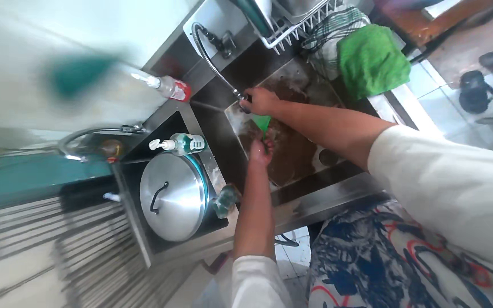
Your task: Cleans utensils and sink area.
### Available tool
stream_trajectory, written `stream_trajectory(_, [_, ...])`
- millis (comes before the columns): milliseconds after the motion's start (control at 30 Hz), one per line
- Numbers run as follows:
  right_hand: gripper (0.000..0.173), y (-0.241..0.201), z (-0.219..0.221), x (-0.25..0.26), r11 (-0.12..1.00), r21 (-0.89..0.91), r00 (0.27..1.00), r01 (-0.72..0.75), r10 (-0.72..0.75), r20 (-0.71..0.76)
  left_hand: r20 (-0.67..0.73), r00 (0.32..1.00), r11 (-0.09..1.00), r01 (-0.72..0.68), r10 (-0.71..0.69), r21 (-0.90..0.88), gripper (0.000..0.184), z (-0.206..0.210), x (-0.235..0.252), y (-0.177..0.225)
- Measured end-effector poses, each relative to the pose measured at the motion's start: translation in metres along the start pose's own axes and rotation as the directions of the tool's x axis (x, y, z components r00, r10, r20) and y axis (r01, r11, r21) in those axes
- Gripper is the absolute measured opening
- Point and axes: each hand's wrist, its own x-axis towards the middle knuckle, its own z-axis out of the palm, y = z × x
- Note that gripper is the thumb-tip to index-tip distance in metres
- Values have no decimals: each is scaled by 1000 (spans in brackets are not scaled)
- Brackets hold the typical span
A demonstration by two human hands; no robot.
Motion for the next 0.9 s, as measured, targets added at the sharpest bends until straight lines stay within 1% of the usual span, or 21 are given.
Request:
stream_trajectory(67, [50,5,0,6,1000,-11,1000,-4,3,-10,12,1000,1000,20,-20,-6,37,-1,-14,-6])
stream_trajectory(133, [51,5,0,9,1000,-7,1000,-14,14,8,-4,999,999,43,-43,-5,35,-3,-26,-12])
stream_trajectory(200, [50,3,1,11,1000,15,1000,-22,22,18,-15,999,999,43,-44,-7,38,-6,-33,-15])
stream_trajectory(333, [49,4,6,14,999,40,1000,-6,6,-8,-26,999,999,45,-45,-16,39,-12,-32,-13])
stream_trajectory(433, [49,2,5,14,997,75,1000,-4,4,2,-26,999,999,36,-36,-4,38,-12,-29,-8])
stream_trajectory(500, [50,4,5,13,994,110,1000,25,-24,-7,-56,998,998,2,1,62,36,-11,-28,-8])
stream_trajectory(533, [51,6,6,13,988,150,999,45,-43,-15,-86,995,988,-35,48,148,32,-10,-28,-9])
stream_trajectory(600, [54,15,14,14,943,318,995,96,-82,-58,-120,981,920,-95,151,380,29,-9,-28,-11])
stream_trajectory(633, [57,20,19,13,890,444,994,107,-95,-49,-127,974,870,-107,189,481,29,-9,-27,-12])
stream_trajectory(667, [64,23,24,10,817,571,995,79,-99,5,-126,969,820,-107,213,562,30,-9,-25,-12])
stream_trajectory(700, [71,25,29,6,744,668,991,8,-93,91,-125,967,769,-97,224,631,30,-7,-24,-11])
stream_trajectory(733, [69,25,34,2,680,730,982,-75,-77,172,-129,965,724,-79,228,685,30,-5,-21,-9])
stream_trajectory(767, [60,23,39,-1,632,760,973,-149,-41,225,-136,963,686,-63,232,725,30,-2,-19,-5])
stream_trajectory(800, [45,17,45,-3,605,768,969,-210,22,248,-141,961,650,-51,239,758,30,0,-14,-2])
stream_trajectory(833, [30,11,49,-3,612,748,964,-258,105,246,-142,959,611,-39,245,791,31,1,-9,2])
stream_trajectory(867, [25,5,52,-1,656,696,957,-292,197,215,-147,955,572,-28,257,820,32,1,-3,7])
stream_trajectory(900, [25,2,53,4,726,612,948,-312,275,157,-158,951,545,-13,266,838,34,2,0,12])
